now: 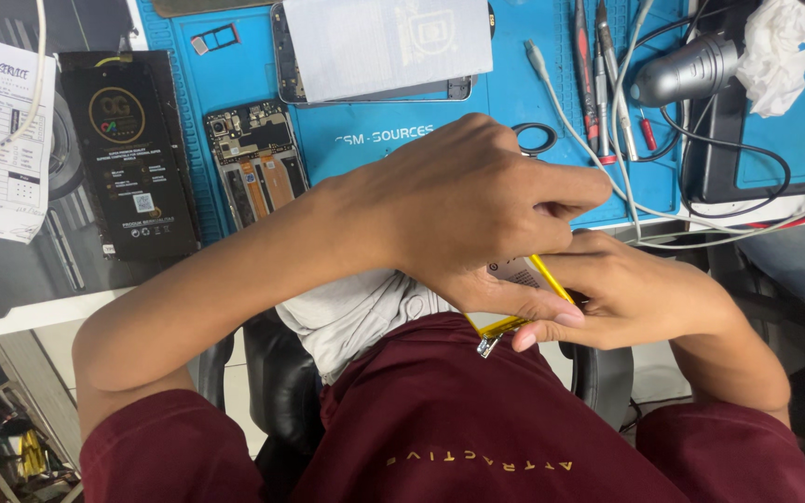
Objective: The person sits at a repair bench and connects the contact tabs of a phone battery to red and black wires, holding the connections in place. They then set the battery aside and work on a disassembled phone chassis on the mat, pressing on its internal components.
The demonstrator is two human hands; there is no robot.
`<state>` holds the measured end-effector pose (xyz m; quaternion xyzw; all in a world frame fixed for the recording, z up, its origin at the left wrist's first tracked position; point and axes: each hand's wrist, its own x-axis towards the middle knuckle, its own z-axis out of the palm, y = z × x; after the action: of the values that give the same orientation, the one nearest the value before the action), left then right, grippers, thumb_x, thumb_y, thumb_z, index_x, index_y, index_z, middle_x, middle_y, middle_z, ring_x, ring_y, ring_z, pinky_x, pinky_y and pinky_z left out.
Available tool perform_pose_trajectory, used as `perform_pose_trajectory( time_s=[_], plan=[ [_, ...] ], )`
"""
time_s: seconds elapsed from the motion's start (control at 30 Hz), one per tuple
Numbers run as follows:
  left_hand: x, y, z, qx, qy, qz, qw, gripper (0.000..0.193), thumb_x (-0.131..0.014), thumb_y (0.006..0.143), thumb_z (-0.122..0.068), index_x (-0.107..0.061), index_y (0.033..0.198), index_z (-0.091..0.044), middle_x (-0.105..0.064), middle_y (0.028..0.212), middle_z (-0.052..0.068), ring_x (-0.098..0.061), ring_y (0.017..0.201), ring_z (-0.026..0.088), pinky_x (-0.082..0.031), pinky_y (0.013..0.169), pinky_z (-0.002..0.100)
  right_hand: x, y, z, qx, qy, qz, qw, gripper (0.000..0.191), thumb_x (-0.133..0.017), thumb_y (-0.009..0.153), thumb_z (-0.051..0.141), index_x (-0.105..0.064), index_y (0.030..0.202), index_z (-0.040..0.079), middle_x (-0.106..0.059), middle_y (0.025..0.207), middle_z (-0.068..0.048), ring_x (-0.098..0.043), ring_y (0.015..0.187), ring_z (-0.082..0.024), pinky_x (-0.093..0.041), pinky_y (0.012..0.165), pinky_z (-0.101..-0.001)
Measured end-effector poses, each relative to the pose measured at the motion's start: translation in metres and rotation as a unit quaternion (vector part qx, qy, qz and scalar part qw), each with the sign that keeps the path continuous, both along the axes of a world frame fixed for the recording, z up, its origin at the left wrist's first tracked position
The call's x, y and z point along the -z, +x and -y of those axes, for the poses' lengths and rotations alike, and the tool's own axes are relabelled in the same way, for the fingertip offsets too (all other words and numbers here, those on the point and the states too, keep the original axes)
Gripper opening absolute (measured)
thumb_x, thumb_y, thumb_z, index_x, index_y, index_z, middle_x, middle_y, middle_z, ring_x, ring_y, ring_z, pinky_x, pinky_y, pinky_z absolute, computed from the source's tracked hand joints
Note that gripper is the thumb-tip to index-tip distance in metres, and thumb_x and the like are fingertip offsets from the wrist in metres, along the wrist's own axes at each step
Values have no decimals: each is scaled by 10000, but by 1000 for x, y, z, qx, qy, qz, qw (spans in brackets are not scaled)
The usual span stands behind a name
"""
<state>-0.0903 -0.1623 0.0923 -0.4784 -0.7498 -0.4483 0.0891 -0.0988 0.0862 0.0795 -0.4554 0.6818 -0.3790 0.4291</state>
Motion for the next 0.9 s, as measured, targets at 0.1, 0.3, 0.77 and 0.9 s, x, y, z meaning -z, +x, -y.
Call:
perform_pose_trajectory(
  time_s=[0.1,0.3,0.77,0.9],
  plan=[
    [3,0,2,-1,9,-1,1000,475,-828,896,-493,-708,746,-59,-595,918,20,-537,524,189,-390,490,354,-8,0,-1,14,9,-17,1000,370,-817,792,395,-659,791,61,-596,603,-17,-580,511,-179,-450,467,-336],
    [10,0,5,-26,-17,28,999,622,-797,917,-580,-634,670,-33,-564,868,31,-477,489,210,-376,482,362,-11,0,-9,39,-61,-16,997,399,-812,846,331,-674,1055,21,-598,741,-8,-570,612,-157,-454,542,-305],
    [32,-2,-12,-56,-36,128,990,605,-703,961,-578,-675,688,-39,-589,834,26,-535,569,212,-415,528,373,-7,39,-19,240,-49,-221,944,410,-871,774,163,-662,1089,4,-676,1150,-133,-558,593,-127,-464,492,-277],
    [36,-3,-24,-67,-54,144,986,645,-691,945,-589,-658,649,-17,-594,785,34,-568,585,231,-450,548,386,5,55,-30,311,-62,-223,922,308,-854,781,98,-720,1047,19,-702,1112,-109,-624,629,-123,-493,516,-258]
  ],
)
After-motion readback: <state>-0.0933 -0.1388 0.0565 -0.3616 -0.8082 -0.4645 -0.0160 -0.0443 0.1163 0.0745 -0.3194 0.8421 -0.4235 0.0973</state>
